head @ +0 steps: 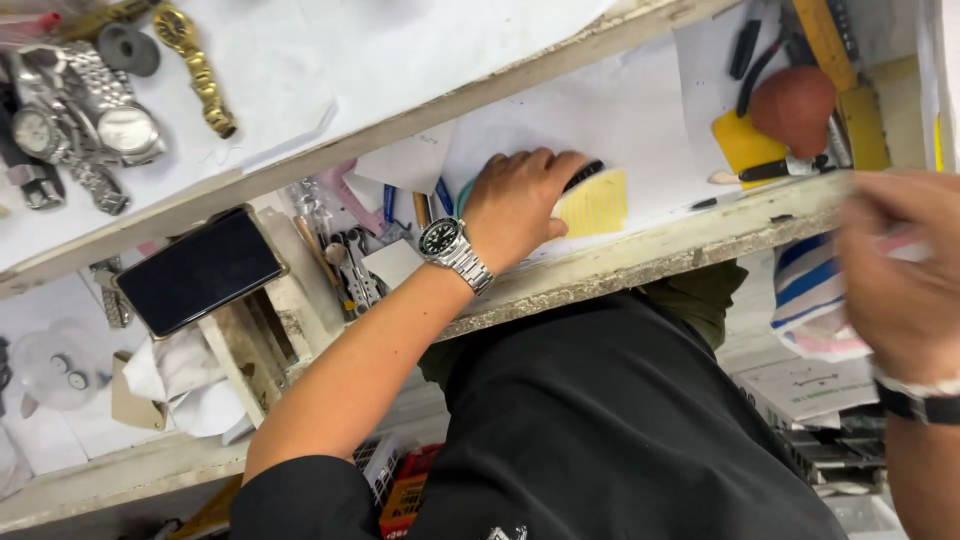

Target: The person organizes a cluttered workbench filled with watch parts and tools. They pick up and inspect a watch, then repeatedly open and close a drawer to sort through items such as a small container, a receipt, and a notebook, placing them back on the desk or in the drawer.

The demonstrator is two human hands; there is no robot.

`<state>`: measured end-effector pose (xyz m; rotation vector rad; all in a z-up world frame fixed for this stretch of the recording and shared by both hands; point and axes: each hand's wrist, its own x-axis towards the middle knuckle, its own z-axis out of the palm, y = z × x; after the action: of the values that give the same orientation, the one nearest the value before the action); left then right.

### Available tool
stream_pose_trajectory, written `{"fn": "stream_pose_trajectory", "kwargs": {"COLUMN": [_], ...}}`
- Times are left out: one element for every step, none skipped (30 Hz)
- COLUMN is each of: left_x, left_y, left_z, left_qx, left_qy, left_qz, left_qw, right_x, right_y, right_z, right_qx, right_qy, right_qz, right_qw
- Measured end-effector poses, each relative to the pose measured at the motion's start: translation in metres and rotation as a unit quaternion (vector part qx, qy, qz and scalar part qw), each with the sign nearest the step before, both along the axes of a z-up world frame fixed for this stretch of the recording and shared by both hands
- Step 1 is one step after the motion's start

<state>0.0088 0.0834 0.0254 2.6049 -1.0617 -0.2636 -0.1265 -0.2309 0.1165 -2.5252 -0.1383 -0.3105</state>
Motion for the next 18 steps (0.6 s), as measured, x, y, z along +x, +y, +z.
{"fn": "stream_pose_trajectory", "kwargs": {"left_x": [-0.001, -0.002, 0.003, -0.008, -0.007, -0.006, -0.003, -0.001, -0.006, -0.003, -0.004, -0.004, -0.003, -0.003, -0.002, -0.003, -0.005, -0.006], "left_y": [0.002, 0.003, 0.002, 0.007, 0.009, 0.012, 0.015, 0.019, 0.025, 0.029, 0.033, 0.037, 0.041, 0.044, 0.046, 0.051, 0.053, 0.054], "left_z": [0.007, 0.016, 0.026, 0.035, 0.045, 0.054, 0.061, 0.065, 0.067, 0.064, 0.062, 0.058, 0.064, 0.069, 0.073, 0.066, 0.059, 0.051], "left_qx": [0.001, -0.045, -0.094, -0.096, -0.112, -0.128, -0.132, -0.135, -0.138, -0.142, -0.133, -0.124, -0.128, -0.089, -0.052, -0.057, -0.086, -0.116], "left_qy": [-0.007, 0.052, 0.103, 0.089, 0.136, 0.184, 0.163, 0.189, 0.222, 0.208, 0.230, 0.252, 0.243, 0.283, 0.325, 0.319, 0.304, 0.288], "left_qz": [0.001, 0.014, 0.022, 0.018, 0.042, 0.064, 0.062, 0.073, 0.088, 0.090, 0.091, 0.091, 0.101, 0.084, 0.062, 0.067, 0.066, 0.064], "left_qw": [1.000, 0.998, 0.990, 0.991, 0.983, 0.972, 0.976, 0.970, 0.961, 0.964, 0.960, 0.955, 0.956, 0.951, 0.942, 0.944, 0.947, 0.948], "right_x": [0.021, 0.043, 0.067, 0.070, 0.084, 0.099, 0.106, 0.113, 0.115, 0.118, 0.120, 0.122, 0.125, 0.128, 0.128, 0.138, 0.142, 0.147], "right_y": [0.019, 0.037, 0.054, 0.068, 0.080, 0.092, 0.092, 0.092, 0.095, 0.086, 0.078, 0.069, 0.063, 0.057, 0.050, 0.051, 0.049, 0.047], "right_z": [0.001, 0.004, 0.009, 0.002, -0.002, -0.006, -0.004, -0.004, -0.006, 0.000, 0.006, 0.011, 0.033, 0.055, 0.077, 0.098, 0.119, 0.140], "right_qx": [0.001, -0.036, -0.077, -0.081, -0.047, -0.011, -0.017, -0.031, -0.044, -0.049, -0.064, -0.080, -0.083, -0.072, -0.062, -0.066, -0.025, 0.017], "right_qy": [-0.007, 0.018, 0.036, 0.023, 0.075, 0.126, 0.104, 0.146, 0.194, 0.181, 0.172, 0.164, 0.155, 0.188, 0.223, 0.218, 0.178, 0.136], "right_qz": [0.001, 0.077, 0.147, 0.144, 0.150, 0.158, 0.158, 0.168, 0.181, 0.185, 0.218, 0.251, 0.261, 0.245, 0.224, 0.229, 0.184, 0.139], "right_qw": [1.000, 0.996, 0.985, 0.986, 0.985, 0.979, 0.982, 0.974, 0.963, 0.965, 0.958, 0.951, 0.949, 0.948, 0.947, 0.946, 0.966, 0.981]}}
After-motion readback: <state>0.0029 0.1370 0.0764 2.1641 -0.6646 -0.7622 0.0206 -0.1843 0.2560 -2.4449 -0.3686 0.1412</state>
